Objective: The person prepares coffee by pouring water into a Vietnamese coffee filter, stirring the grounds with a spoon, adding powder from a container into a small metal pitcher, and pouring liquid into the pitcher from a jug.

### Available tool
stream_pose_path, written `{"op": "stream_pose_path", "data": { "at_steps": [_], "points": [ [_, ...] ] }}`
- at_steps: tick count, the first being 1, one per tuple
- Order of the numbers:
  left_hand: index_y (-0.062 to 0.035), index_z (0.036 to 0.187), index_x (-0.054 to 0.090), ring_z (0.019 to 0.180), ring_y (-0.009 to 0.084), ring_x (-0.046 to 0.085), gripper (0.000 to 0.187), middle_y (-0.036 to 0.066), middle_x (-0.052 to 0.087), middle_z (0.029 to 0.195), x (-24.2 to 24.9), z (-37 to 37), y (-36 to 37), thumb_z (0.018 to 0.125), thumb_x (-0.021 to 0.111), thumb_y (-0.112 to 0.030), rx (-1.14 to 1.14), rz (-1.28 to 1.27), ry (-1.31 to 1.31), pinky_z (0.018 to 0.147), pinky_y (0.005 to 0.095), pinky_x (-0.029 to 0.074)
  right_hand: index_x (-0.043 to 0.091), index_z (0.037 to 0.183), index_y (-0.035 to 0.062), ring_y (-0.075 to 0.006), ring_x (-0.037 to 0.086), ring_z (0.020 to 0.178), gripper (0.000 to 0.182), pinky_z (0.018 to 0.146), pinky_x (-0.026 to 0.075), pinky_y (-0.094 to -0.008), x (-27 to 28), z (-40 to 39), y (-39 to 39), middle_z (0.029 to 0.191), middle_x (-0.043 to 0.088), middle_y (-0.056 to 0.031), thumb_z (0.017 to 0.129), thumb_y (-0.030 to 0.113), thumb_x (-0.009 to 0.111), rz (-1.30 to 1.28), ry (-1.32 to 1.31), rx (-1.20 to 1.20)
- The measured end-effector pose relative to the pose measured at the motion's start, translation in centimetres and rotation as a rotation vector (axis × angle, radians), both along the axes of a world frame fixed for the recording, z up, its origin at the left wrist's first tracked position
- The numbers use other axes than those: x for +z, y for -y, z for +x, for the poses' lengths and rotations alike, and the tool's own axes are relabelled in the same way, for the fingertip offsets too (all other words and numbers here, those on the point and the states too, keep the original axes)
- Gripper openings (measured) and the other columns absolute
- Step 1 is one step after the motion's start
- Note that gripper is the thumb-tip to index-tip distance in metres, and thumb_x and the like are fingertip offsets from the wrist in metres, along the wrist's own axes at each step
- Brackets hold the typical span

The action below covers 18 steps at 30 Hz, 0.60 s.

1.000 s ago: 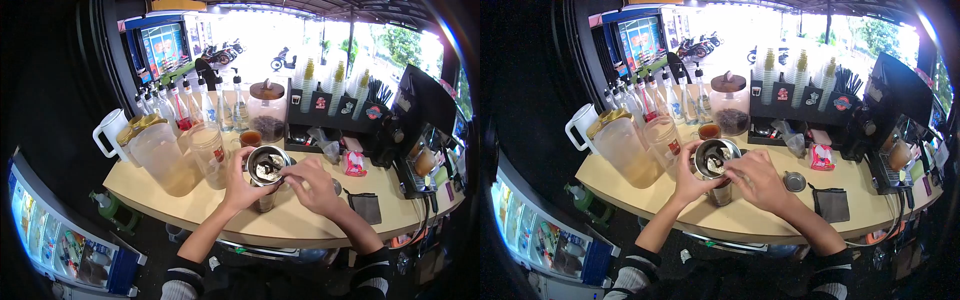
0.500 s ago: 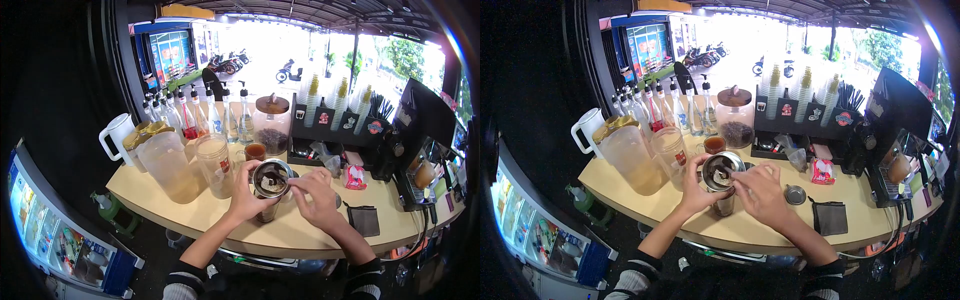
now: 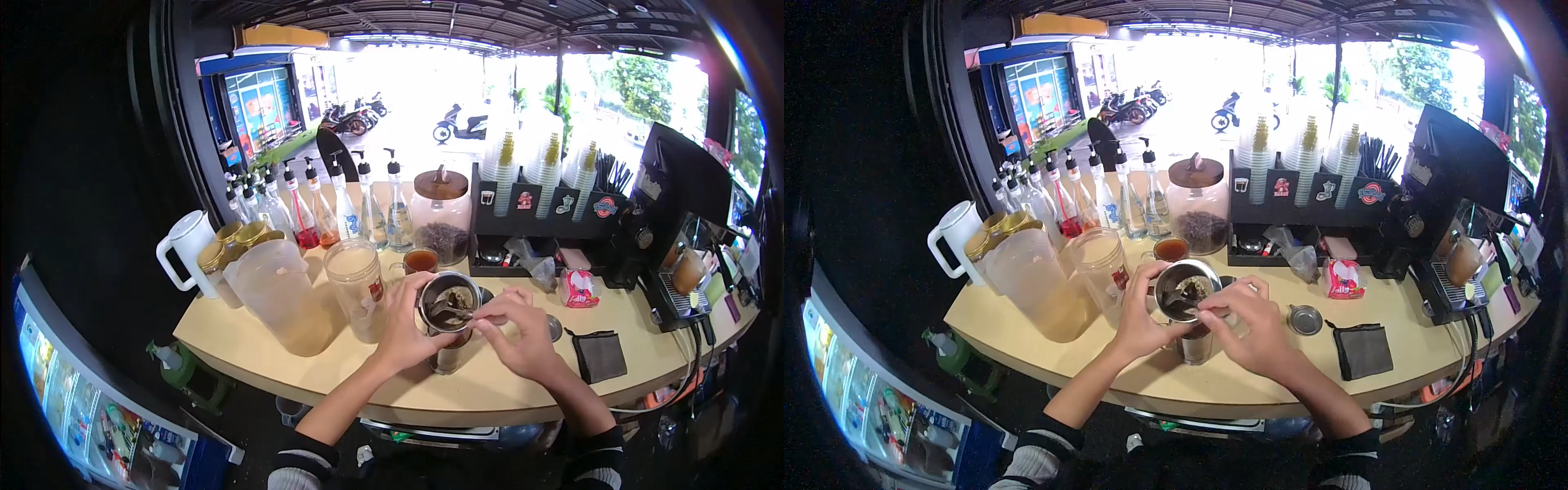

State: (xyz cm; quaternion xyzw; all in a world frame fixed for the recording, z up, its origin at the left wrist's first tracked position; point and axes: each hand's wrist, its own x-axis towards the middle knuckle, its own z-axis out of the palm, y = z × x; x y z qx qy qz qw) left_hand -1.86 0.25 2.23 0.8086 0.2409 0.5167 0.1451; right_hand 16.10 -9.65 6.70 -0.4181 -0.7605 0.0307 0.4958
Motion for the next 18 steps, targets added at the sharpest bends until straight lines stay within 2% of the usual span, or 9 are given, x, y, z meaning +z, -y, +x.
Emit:
{"op": "stream_pose_path", "data": {
  "at_steps": [2,4,5,7,8,10,12,16,18],
  "points": [
    [-0.0052,0.125,0.047,0.115,0.0302,0.051,0.082,0.012,0.052,0.121,0.3,-0.3,0.1,0.054,0.086,-0.021,-0.019,-0.003,-0.019,0.100,0.0408,0.037,0.068,0.093,0.0066,-0.0190,0.059,0.080,0.013,0.089,0.036,-0.0353,0.2,-0.2,-0.4,0.076,0.062,-0.0042,0.080,0.008,0.070,-0.055,-0.070,-0.001],
    [-0.0072,0.125,0.048,0.118,0.0270,0.050,0.082,0.011,0.054,0.123,0.9,-0.5,0.2,0.055,0.084,-0.031,0.024,0.085,-0.130,0.103,0.0446,0.031,0.069,0.096,0.0073,-0.0207,0.058,0.078,0.016,0.088,0.037,-0.0352,-0.2,0.1,-0.9,0.077,0.062,-0.0054,0.080,0.006,0.070,0.034,0.070,-0.035],
    [-0.0072,0.125,0.048,0.118,0.0270,0.050,0.082,0.011,0.054,0.123,1.1,-0.6,0.2,0.055,0.084,-0.031,0.013,0.079,-0.131,0.103,0.0446,0.031,0.067,0.095,0.0076,-0.0235,0.057,0.077,0.017,0.084,0.039,-0.0359,-0.1,0.3,-1.0,0.079,0.061,-0.0069,0.079,0.006,0.069,0.159,0.191,-0.097],
    [-0.0089,0.127,0.051,0.115,0.0285,0.051,0.082,0.009,0.056,0.123,1.3,-0.9,0.2,0.053,0.083,-0.024,-0.017,0.087,-0.123,0.104,0.0430,0.029,0.066,0.096,0.0078,-0.0249,0.057,0.078,0.017,0.082,0.040,-0.0367,0.3,0.5,-0.8,0.079,0.060,-0.0076,0.079,0.005,0.068,0.167,0.216,-0.144],
    [-0.0089,0.127,0.051,0.115,0.0285,0.051,0.082,0.009,0.056,0.123,1.3,-0.9,0.2,0.053,0.083,-0.024,-0.022,0.072,-0.127,0.104,0.0430,0.029,0.065,0.096,0.0080,-0.0262,0.056,0.079,0.018,0.080,0.041,-0.0375,0.3,0.6,-0.5,0.080,0.060,-0.0083,0.079,0.005,0.068,0.181,0.243,-0.180],
    [-0.0103,0.125,0.050,0.116,0.0220,0.053,0.081,0.006,0.058,0.120,1.5,-1.0,0.2,0.053,0.083,-0.029,0.017,0.107,-0.176,0.103,0.0440,0.029,0.063,0.097,0.0077,-0.0277,0.056,0.078,0.020,0.078,0.042,-0.0384,-0.3,0.9,-0.2,0.079,0.059,-0.0091,0.079,0.005,0.067,0.118,0.195,-0.167],
    [-0.0109,0.125,0.050,0.115,0.0219,0.053,0.081,0.006,0.058,0.120,1.4,-0.9,0.1,0.053,0.083,-0.028,0.017,0.110,-0.177,0.103,0.0442,0.029,0.062,0.098,0.0075,-0.0276,0.056,0.078,0.021,0.079,0.042,-0.0392,-0.4,0.8,0.2,0.079,0.058,-0.0092,0.078,0.005,0.068,0.105,0.328,-0.189],
    [-0.0118,0.126,0.050,0.114,0.0214,0.054,0.082,0.005,0.057,0.122,1.3,-0.6,0.1,0.052,0.083,-0.025,0.039,0.136,-0.179,0.101,0.0450,0.030,0.061,0.098,0.0057,-0.0271,0.056,0.078,0.021,0.079,0.042,-0.0398,-0.5,0.6,-0.3,0.080,0.058,-0.0082,0.078,0.006,0.068,0.166,0.367,-0.218],
    [-0.0115,0.126,0.050,0.114,0.0210,0.054,0.083,0.005,0.057,0.122,1.0,-0.3,0.2,0.051,0.083,-0.025,0.057,0.149,-0.172,0.101,0.0453,0.030,0.060,0.097,0.0042,-0.0262,0.056,0.079,0.019,0.081,0.041,-0.0406,-0.4,0.2,-0.2,0.082,0.059,-0.0074,0.079,0.006,0.066,0.184,0.511,-0.252]
  ]
}}
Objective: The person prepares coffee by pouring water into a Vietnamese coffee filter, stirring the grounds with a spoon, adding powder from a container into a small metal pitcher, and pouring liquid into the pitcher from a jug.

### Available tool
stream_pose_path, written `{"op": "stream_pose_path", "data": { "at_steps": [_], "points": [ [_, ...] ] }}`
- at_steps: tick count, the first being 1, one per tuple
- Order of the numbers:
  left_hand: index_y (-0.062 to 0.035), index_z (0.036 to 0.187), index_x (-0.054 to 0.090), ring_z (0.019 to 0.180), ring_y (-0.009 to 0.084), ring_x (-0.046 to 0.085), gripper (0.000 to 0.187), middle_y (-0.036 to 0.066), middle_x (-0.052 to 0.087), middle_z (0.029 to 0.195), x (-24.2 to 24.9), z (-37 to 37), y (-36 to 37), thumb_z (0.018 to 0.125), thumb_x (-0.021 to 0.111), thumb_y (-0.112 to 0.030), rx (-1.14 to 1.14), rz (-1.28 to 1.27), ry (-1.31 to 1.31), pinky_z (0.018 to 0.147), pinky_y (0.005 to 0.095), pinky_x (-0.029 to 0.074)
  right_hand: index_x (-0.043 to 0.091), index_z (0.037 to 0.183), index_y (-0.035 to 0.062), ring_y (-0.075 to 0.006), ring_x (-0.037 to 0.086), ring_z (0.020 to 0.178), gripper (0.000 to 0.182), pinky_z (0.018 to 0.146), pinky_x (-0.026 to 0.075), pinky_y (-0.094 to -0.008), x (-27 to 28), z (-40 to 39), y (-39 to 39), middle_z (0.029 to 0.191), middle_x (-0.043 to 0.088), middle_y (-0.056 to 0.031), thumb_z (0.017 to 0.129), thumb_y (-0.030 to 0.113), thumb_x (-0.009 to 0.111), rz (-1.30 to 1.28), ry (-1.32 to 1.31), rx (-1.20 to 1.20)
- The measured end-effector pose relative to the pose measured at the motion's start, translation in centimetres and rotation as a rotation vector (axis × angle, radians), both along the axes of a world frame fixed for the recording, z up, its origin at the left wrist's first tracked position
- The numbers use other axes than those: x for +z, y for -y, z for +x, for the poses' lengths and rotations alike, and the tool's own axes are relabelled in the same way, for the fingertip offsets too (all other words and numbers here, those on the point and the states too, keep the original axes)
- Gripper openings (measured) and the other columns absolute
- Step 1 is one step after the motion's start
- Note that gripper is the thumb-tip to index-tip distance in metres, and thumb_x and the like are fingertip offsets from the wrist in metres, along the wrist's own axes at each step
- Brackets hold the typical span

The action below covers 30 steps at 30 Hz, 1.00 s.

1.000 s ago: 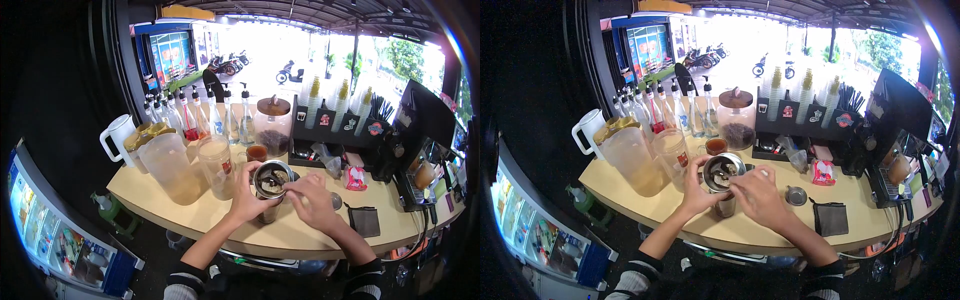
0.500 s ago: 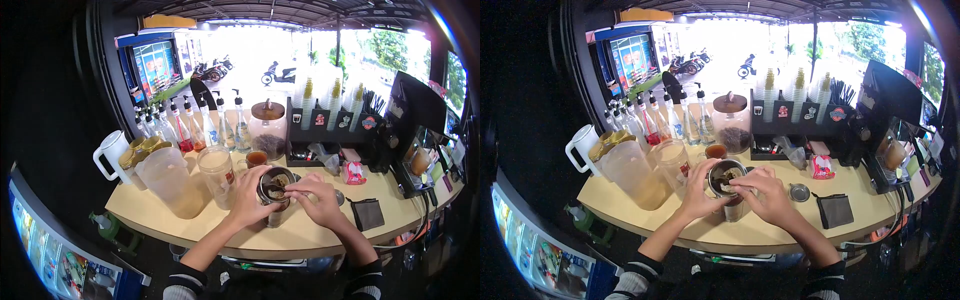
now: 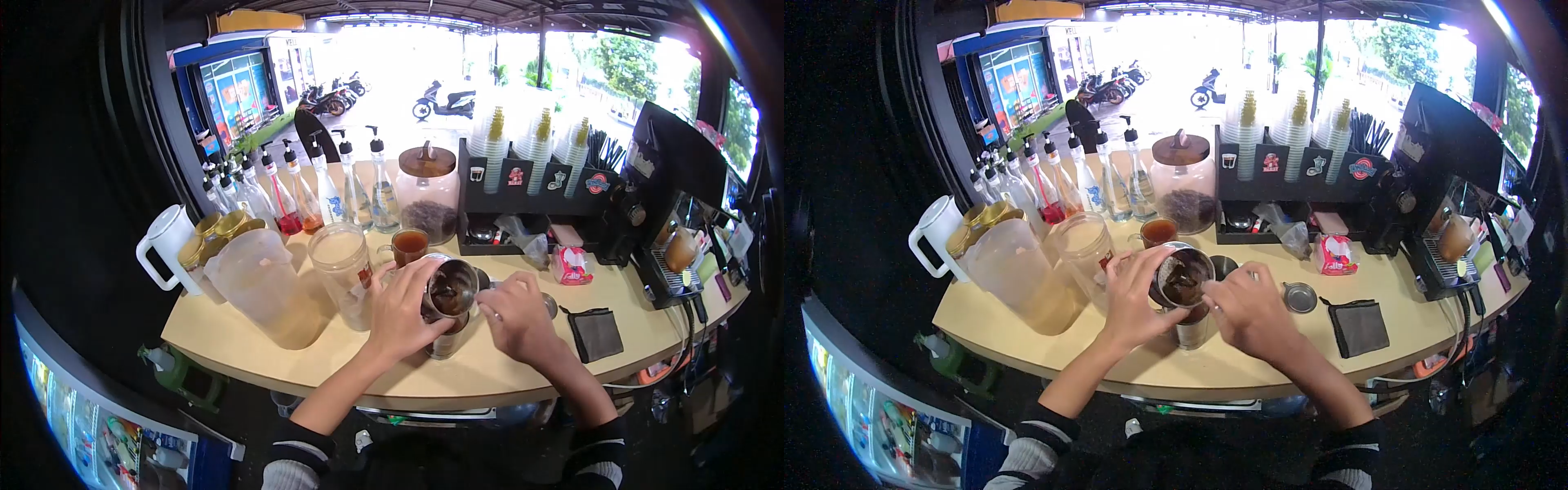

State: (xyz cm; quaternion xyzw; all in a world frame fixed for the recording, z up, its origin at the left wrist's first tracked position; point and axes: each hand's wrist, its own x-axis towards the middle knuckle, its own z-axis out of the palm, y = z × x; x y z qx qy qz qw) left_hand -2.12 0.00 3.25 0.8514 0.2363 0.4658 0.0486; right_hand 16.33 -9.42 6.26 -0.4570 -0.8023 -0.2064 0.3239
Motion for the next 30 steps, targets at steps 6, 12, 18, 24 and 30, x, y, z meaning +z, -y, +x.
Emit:
{"op": "stream_pose_path", "data": {
  "at_steps": [6,12,18,24,30],
  "points": [
    [-0.0070,0.125,0.051,0.110,0.0200,0.056,0.081,0.006,0.057,0.120,-1.0,1.1,0.9,0.053,0.083,-0.025,0.125,0.090,0.044,0.099,0.0469,0.031,0.061,0.093,0.0044,-0.0277,0.055,0.078,0.012,0.084,0.038,-0.0409,-0.3,0.1,-0.3,0.080,0.062,-0.0071,0.081,0.002,0.060,0.013,-0.238,-0.030],
    [-0.0065,0.125,0.053,0.109,0.0234,0.056,0.077,0.009,0.058,0.118,-1.5,1.6,1.7,0.057,0.083,-0.029,0.208,0.156,0.062,0.101,0.0473,0.029,0.059,0.093,0.0025,-0.0246,0.057,0.080,0.013,0.085,0.040,-0.0427,-0.2,0.9,-0.3,0.086,0.061,-0.0063,0.080,0.003,0.061,0.027,-0.121,0.020],
    [-0.0076,0.121,0.055,0.109,0.0191,0.057,0.068,0.006,0.059,0.117,-1.2,1.8,2.6,0.062,0.080,-0.029,0.253,0.168,0.040,0.101,0.0484,0.029,0.058,0.092,0.0032,-0.0230,0.058,0.080,0.008,0.087,0.038,-0.0422,0.2,1.8,-0.2,0.086,0.063,-0.0067,0.085,0.007,0.057,0.005,-0.085,0.072],
    [-0.0088,0.124,0.054,0.111,0.0223,0.056,0.083,0.007,0.060,0.119,-0.3,0.9,3.2,0.050,0.086,-0.029,0.240,0.032,0.042,0.107,0.0480,0.026,0.057,0.094,0.0036,-0.0183,0.060,0.074,0.009,0.092,0.032,-0.0384,1.5,3.4,-0.6,0.081,0.068,-0.0050,0.093,0.010,0.051,-0.185,-0.510,0.124],
    [-0.0063,0.121,0.056,0.108,0.0254,0.058,0.081,0.010,0.062,0.115,-0.3,0.7,2.7,0.051,0.088,-0.031,0.182,-0.144,0.071,0.103,0.0439,0.033,0.062,0.100,0.0073,-0.0182,0.058,0.078,0.011,0.089,0.033,-0.0372,1.4,3.5,-1.0,0.084,0.067,-0.0028,0.091,0.010,0.056,-0.170,-0.361,0.244]
  ]
}}
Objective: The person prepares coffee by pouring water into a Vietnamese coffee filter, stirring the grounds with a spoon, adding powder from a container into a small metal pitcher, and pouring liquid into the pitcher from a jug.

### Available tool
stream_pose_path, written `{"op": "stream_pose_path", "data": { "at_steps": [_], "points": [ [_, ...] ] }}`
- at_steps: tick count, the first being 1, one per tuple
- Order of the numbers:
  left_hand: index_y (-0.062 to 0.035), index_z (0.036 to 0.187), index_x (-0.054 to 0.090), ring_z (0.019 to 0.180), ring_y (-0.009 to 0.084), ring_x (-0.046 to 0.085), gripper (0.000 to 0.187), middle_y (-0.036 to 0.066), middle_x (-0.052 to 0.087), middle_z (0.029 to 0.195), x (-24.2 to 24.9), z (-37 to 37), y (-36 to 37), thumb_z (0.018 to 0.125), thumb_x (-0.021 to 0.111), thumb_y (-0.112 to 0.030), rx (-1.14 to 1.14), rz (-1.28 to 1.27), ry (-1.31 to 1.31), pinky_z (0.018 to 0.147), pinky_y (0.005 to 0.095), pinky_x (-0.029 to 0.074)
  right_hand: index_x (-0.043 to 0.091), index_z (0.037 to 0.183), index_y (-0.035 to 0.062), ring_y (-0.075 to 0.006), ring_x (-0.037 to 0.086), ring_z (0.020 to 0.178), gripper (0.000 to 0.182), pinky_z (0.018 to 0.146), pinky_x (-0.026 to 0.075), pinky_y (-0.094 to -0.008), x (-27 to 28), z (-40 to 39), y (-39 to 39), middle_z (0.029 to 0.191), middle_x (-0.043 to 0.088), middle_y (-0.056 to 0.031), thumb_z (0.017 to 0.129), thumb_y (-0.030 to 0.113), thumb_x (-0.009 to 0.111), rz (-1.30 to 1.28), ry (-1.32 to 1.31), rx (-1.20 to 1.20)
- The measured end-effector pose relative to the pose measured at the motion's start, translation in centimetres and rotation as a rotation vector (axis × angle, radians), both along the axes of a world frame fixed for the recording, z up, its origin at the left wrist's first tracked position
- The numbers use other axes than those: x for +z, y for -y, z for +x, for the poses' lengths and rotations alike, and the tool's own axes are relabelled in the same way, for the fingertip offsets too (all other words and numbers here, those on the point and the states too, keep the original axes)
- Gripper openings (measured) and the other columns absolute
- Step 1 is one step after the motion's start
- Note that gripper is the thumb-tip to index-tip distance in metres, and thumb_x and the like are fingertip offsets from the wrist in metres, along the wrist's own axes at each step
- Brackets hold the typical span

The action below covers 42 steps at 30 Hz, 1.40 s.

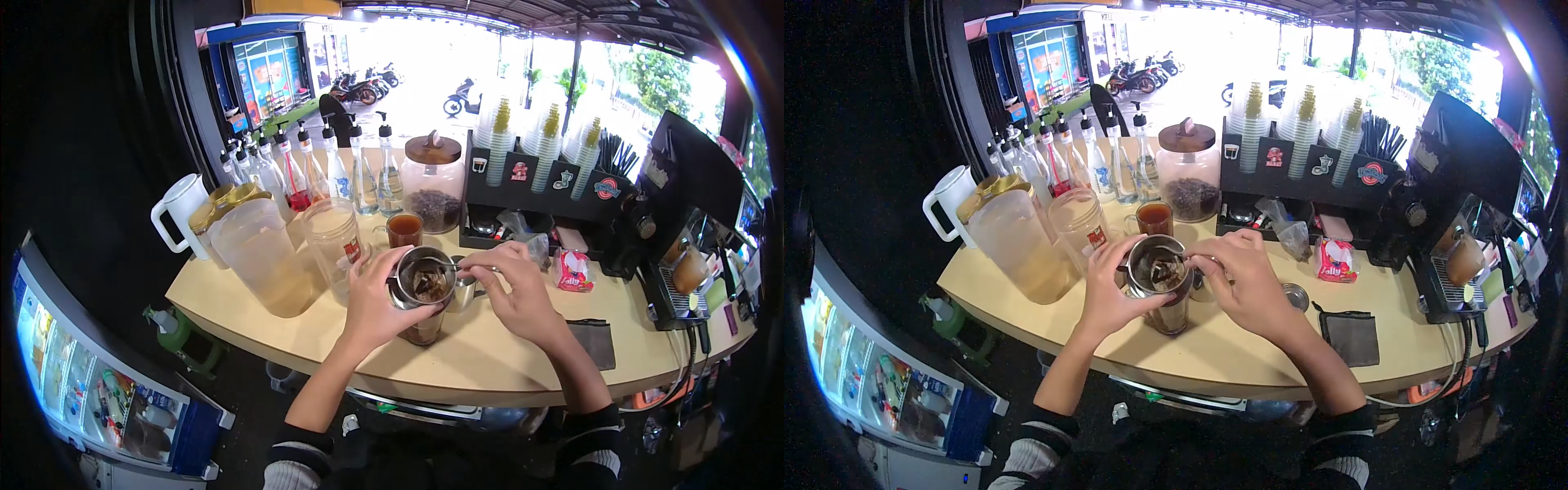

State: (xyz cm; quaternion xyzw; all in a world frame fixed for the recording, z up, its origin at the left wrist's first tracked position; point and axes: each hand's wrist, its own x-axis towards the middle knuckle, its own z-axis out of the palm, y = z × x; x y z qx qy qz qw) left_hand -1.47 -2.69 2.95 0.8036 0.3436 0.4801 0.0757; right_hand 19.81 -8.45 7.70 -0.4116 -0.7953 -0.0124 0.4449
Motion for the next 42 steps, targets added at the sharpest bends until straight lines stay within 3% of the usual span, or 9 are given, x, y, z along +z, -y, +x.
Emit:
{"op": "stream_pose_path", "data": {
  "at_steps": [12,18,24,27,29,32,34,36,42],
  "points": [
    [-0.0063,0.120,0.056,0.097,0.0254,0.062,0.077,0.011,0.063,0.112,-1.8,-0.3,-1.9,0.056,0.088,-0.034,-0.237,-0.358,0.103,0.090,0.0370,0.046,0.067,0.098,0.0058,-0.0192,0.061,0.084,0.013,0.086,0.038,-0.0327,-0.7,-0.5,-1.2,0.088,0.070,-0.0042,0.087,0.008,0.062,-0.138,-0.012,0.062],
    [-0.0027,0.125,0.052,0.092,0.0223,0.062,0.081,0.008,0.061,0.097,-0.3,-0.7,-1.9,0.059,0.088,-0.034,-0.253,-0.194,0.136,0.088,0.0339,0.049,0.066,0.097,0.0088,-0.0189,0.059,0.080,0.012,0.084,0.035,-0.0339,-0.2,-0.9,-2.1,0.086,0.066,-0.0056,0.086,0.014,0.064,-0.145,-0.001,0.085],
    [-0.0041,0.106,0.067,0.078,0.0172,0.058,0.037,0.005,0.062,0.086,2.6,-0.8,-1.1,0.073,0.077,-0.015,-0.349,-0.305,0.096,0.076,0.0343,0.043,0.065,0.098,0.0102,-0.0185,0.057,0.075,0.015,0.083,0.035,-0.0328,0.1,-2.3,-3.2,0.082,0.064,-0.0034,0.084,0.013,0.066,-0.095,-0.043,0.127],
    [-0.0020,0.093,0.067,0.072,0.0229,0.059,0.018,0.008,0.063,0.078,1.8,-0.3,-2.0,0.077,0.070,-0.007,-0.224,0.102,-0.043,0.070,0.0318,0.042,0.065,0.100,0.0079,-0.0164,0.056,0.074,0.019,0.079,0.039,-0.0324,0.2,-2.5,-2.9,0.081,0.063,-0.0044,0.082,0.011,0.067,-0.202,-0.106,0.174],
    [-0.0016,0.090,0.067,0.071,0.0235,0.059,0.014,0.008,0.063,0.077,1.9,0.1,-1.9,0.078,0.069,-0.008,-0.212,0.121,-0.025,0.068,0.0326,0.042,0.065,0.101,0.0066,-0.0180,0.057,0.074,0.020,0.077,0.042,-0.0328,-0.3,-1.9,-3.0,0.083,0.063,-0.0057,0.082,0.010,0.067,-0.250,-0.243,0.140],
    [-0.0008,0.087,0.067,0.068,0.0226,0.060,0.009,0.010,0.064,0.075,1.9,-0.2,-1.8,0.082,0.067,-0.008,-0.162,0.131,0.015,0.065,0.0325,0.044,0.065,0.105,0.0030,-0.0209,0.060,0.075,0.024,0.073,0.049,-0.0330,-3.6,1.3,-4.6,0.088,0.065,-0.0101,0.082,0.009,0.067,-0.201,-0.374,0.050],
    [-0.0004,0.087,0.068,0.066,0.0210,0.061,0.009,0.010,0.065,0.075,1.8,-0.5,-1.7,0.084,0.066,-0.009,-0.122,0.126,0.041,0.063,0.0314,0.045,0.064,0.105,0.0017,-0.0195,0.062,0.078,0.022,0.076,0.048,-0.0320,-7.4,3.9,-5.7,0.092,0.067,-0.0119,0.084,0.011,0.066,-0.218,-0.181,-0.286],
    [-0.0011,0.084,0.068,0.059,0.0212,0.058,0.007,0.009,0.063,0.070,1.5,-0.7,-1.4,0.085,0.066,-0.007,-0.111,-0.070,0.264,0.059,0.0324,0.042,0.064,0.104,0.0003,-0.0192,0.062,0.079,0.023,0.075,0.048,-0.0319,-11.5,6.0,-6.7,0.090,0.067,-0.0125,0.085,0.013,0.066,-0.289,-0.193,-0.289],
    [0.0012,0.090,0.068,0.067,0.0120,0.061,0.013,0.008,0.068,0.076,0.6,-1.6,-1.6,0.090,0.063,-0.011,-0.173,-0.215,0.321,0.061,0.0255,0.046,0.059,0.091,-0.0011,-0.0148,0.060,0.077,0.020,0.073,0.047,-0.0287,-15.6,7.1,-7.3,0.077,0.061,-0.0062,0.093,0.019,0.059,-0.610,-0.526,-0.072]
  ]
}}
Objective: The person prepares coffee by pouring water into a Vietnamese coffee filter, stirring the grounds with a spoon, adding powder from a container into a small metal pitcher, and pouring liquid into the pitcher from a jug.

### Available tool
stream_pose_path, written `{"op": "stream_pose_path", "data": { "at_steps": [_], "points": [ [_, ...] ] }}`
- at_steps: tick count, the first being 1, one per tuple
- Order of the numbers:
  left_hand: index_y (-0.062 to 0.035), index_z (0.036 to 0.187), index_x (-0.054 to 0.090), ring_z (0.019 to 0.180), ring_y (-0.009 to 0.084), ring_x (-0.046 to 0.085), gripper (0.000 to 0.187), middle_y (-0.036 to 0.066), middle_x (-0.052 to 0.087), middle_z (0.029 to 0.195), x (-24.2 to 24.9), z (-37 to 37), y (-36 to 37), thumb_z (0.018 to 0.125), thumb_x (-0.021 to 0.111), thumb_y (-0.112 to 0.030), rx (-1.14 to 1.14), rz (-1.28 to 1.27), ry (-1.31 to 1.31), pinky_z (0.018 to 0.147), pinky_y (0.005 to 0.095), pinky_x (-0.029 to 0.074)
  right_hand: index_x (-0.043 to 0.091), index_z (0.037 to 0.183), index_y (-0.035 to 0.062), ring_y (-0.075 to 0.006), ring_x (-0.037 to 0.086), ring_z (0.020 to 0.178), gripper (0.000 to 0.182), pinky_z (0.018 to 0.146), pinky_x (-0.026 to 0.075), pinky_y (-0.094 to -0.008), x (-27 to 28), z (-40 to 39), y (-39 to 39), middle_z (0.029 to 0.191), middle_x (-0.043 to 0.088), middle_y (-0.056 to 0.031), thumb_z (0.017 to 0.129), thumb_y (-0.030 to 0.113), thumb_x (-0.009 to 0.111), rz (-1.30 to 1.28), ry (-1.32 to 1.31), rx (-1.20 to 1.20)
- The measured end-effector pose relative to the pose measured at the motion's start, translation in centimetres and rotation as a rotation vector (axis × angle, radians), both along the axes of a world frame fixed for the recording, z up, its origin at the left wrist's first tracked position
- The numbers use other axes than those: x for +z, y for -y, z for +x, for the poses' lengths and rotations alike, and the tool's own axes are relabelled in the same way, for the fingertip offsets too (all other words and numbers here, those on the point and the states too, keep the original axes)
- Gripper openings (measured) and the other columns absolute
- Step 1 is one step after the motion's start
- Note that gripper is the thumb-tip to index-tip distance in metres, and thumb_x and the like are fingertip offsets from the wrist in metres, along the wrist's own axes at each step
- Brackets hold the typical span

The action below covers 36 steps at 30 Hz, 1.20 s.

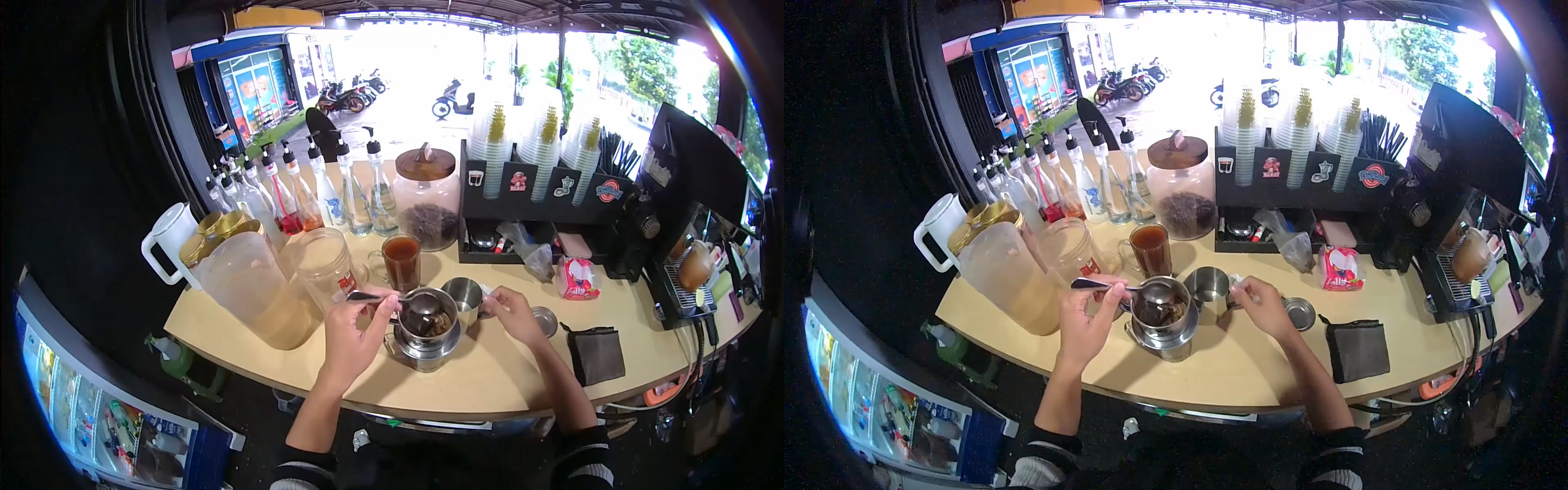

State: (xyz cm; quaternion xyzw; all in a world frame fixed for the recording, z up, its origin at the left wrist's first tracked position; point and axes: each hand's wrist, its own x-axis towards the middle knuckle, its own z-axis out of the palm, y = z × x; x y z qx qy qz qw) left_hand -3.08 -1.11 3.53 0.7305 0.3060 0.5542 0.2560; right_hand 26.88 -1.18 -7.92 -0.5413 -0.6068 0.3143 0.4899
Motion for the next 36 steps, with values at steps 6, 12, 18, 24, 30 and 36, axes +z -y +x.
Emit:
{"op": "stream_pose_path", "data": {
  "at_steps": [6,12,18,24,30,36],
  "points": [
    [0.0009,0.092,0.069,0.067,0.0082,0.059,0.014,0.006,0.069,0.077,-0.8,-0.4,0.1,0.091,0.062,-0.011,-0.038,-0.040,0.099,0.058,0.0228,0.040,0.051,0.081,0.0060,-0.0059,0.052,0.073,0.021,0.069,0.042,-0.0215,-0.3,-0.3,0.4,0.072,0.053,0.0026,0.097,0.019,0.055,-0.022,-0.347,0.026],
    [0.0003,0.092,0.068,0.068,0.0076,0.058,0.014,0.006,0.070,0.079,-1.7,-0.8,0.1,0.091,0.062,-0.011,-0.027,-0.057,0.150,0.059,0.0232,0.039,0.050,0.080,0.0078,-0.0055,0.053,0.070,0.020,0.068,0.042,-0.0224,2.2,1.7,0.6,0.071,0.053,0.0025,0.095,0.020,0.058,0.039,-0.365,-0.063],
    [-0.0002,0.091,0.069,0.071,0.0075,0.058,0.015,0.005,0.070,0.080,-2.2,-0.5,-0.1,0.091,0.062,-0.013,-0.035,-0.102,0.209,0.060,0.0235,0.040,0.050,0.084,0.0086,-0.0038,0.050,0.070,0.015,0.066,0.040,-0.0198,10.0,0.2,2.3,0.074,0.054,0.0030,0.092,0.014,0.061,0.200,-0.400,-0.016],
    [0.0009,0.092,0.066,0.074,0.0105,0.059,0.014,0.006,0.067,0.080,-2.0,-0.7,-0.1,0.092,0.059,-0.012,-0.025,-0.064,0.151,0.066,0.0254,0.043,0.047,0.081,0.0081,0.0000,0.049,0.062,0.018,0.052,0.042,-0.0167,15.0,-2.0,2.8,0.075,0.052,0.0037,0.091,0.010,0.062,0.240,-0.249,0.065],
    [0.0007,0.091,0.067,0.069,0.0102,0.057,0.013,0.006,0.067,0.078,-1.6,-0.9,0.2,0.092,0.060,-0.011,0.000,0.002,0.095,0.064,0.0255,0.042,0.042,0.082,0.0060,0.0018,0.042,0.065,0.022,0.058,0.045,-0.0155,17.7,-4.9,2.4,0.075,0.043,0.0056,0.090,0.005,0.063,0.230,-0.188,0.157],
    [0.0007,0.088,0.068,0.060,0.0099,0.052,0.011,0.006,0.067,0.075,-1.2,-0.4,0.5,0.089,0.061,-0.008,0.017,0.051,0.097,0.055,0.0246,0.039,0.043,0.083,0.0051,0.0001,0.045,0.066,0.022,0.057,0.043,-0.0176,19.0,-5.8,1.5,0.074,0.045,0.0043,0.088,0.005,0.064,0.226,-0.052,0.211]
  ]
}}
